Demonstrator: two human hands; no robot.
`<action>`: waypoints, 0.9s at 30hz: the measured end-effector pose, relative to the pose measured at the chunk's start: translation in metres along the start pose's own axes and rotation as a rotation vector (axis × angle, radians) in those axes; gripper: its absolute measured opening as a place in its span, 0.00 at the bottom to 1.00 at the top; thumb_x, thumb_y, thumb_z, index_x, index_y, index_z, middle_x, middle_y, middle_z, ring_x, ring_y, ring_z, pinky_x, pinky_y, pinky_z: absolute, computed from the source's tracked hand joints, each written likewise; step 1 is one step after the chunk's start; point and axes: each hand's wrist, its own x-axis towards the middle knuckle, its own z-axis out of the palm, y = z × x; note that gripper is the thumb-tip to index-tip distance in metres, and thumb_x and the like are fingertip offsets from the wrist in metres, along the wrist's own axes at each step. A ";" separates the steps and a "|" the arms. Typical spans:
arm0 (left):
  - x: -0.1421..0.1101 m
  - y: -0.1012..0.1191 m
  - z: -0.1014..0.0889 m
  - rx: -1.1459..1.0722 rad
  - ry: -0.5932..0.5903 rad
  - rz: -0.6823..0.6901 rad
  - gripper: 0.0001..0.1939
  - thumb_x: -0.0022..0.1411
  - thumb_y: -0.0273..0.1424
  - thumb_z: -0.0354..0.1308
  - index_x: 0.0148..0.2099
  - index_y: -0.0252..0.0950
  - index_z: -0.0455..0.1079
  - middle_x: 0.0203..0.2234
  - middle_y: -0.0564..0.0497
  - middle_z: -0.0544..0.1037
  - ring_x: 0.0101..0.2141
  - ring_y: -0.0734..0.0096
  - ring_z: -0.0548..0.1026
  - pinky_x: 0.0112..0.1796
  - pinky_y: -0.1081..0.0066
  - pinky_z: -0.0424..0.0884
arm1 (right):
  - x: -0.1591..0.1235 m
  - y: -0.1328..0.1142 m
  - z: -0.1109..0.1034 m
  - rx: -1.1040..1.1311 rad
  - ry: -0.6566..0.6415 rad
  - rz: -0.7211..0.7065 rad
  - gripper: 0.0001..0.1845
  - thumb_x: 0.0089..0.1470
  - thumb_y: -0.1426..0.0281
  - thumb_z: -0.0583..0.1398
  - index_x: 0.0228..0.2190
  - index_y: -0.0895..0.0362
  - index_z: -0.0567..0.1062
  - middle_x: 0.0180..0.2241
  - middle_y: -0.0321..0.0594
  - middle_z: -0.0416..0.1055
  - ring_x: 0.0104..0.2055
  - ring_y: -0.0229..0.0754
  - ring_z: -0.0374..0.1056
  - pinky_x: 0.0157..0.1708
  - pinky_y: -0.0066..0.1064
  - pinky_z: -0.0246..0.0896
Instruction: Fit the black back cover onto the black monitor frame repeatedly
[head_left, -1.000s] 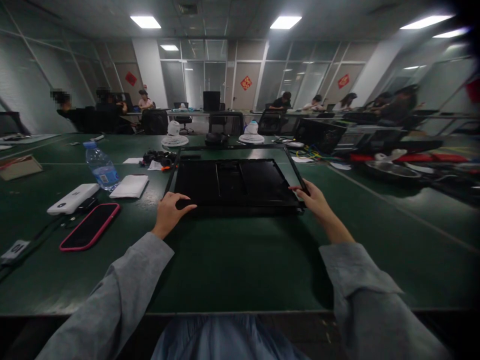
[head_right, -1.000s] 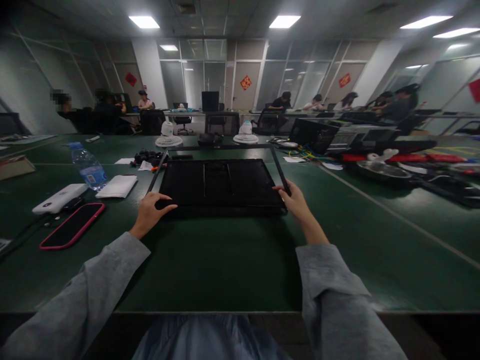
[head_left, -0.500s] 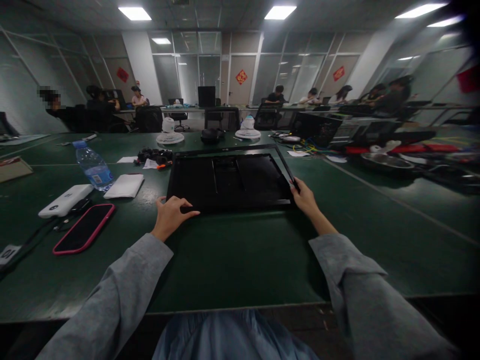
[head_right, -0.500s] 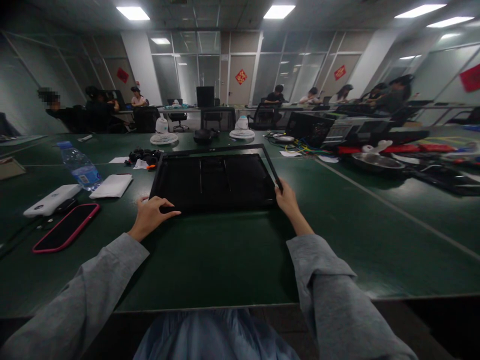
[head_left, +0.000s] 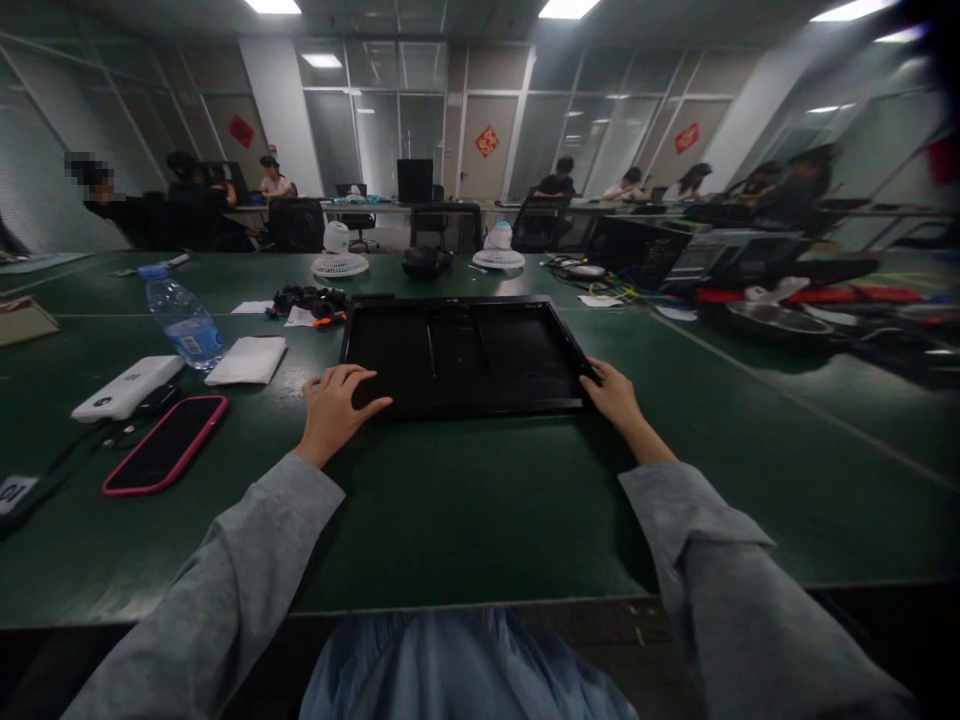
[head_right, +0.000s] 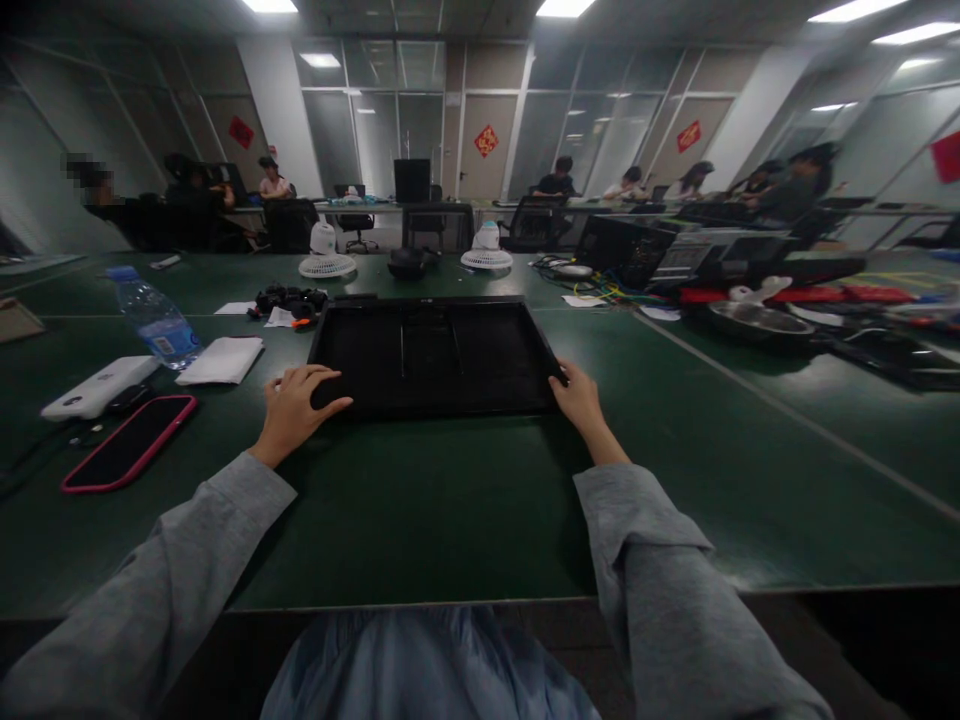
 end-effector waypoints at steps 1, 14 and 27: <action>0.001 -0.004 0.001 0.007 0.049 -0.058 0.27 0.66 0.51 0.59 0.61 0.44 0.73 0.59 0.41 0.74 0.60 0.45 0.67 0.62 0.45 0.54 | 0.000 0.000 0.000 -0.005 0.003 0.002 0.25 0.53 0.69 0.62 0.53 0.58 0.78 0.49 0.50 0.80 0.55 0.56 0.75 0.59 0.53 0.66; 0.014 -0.054 0.015 -0.015 -0.010 -0.428 0.25 0.70 0.46 0.51 0.58 0.38 0.77 0.47 0.38 0.83 0.48 0.46 0.80 0.49 0.55 0.71 | -0.010 -0.018 -0.004 -0.162 -0.003 0.008 0.24 0.56 0.64 0.61 0.53 0.58 0.78 0.41 0.50 0.81 0.48 0.56 0.77 0.53 0.50 0.68; 0.016 -0.049 0.011 0.056 -0.027 -0.458 0.24 0.72 0.43 0.49 0.60 0.36 0.74 0.46 0.39 0.83 0.46 0.53 0.80 0.48 0.59 0.72 | -0.015 -0.026 -0.002 -0.191 -0.027 -0.012 0.23 0.56 0.66 0.58 0.52 0.59 0.73 0.38 0.51 0.78 0.41 0.55 0.74 0.47 0.47 0.67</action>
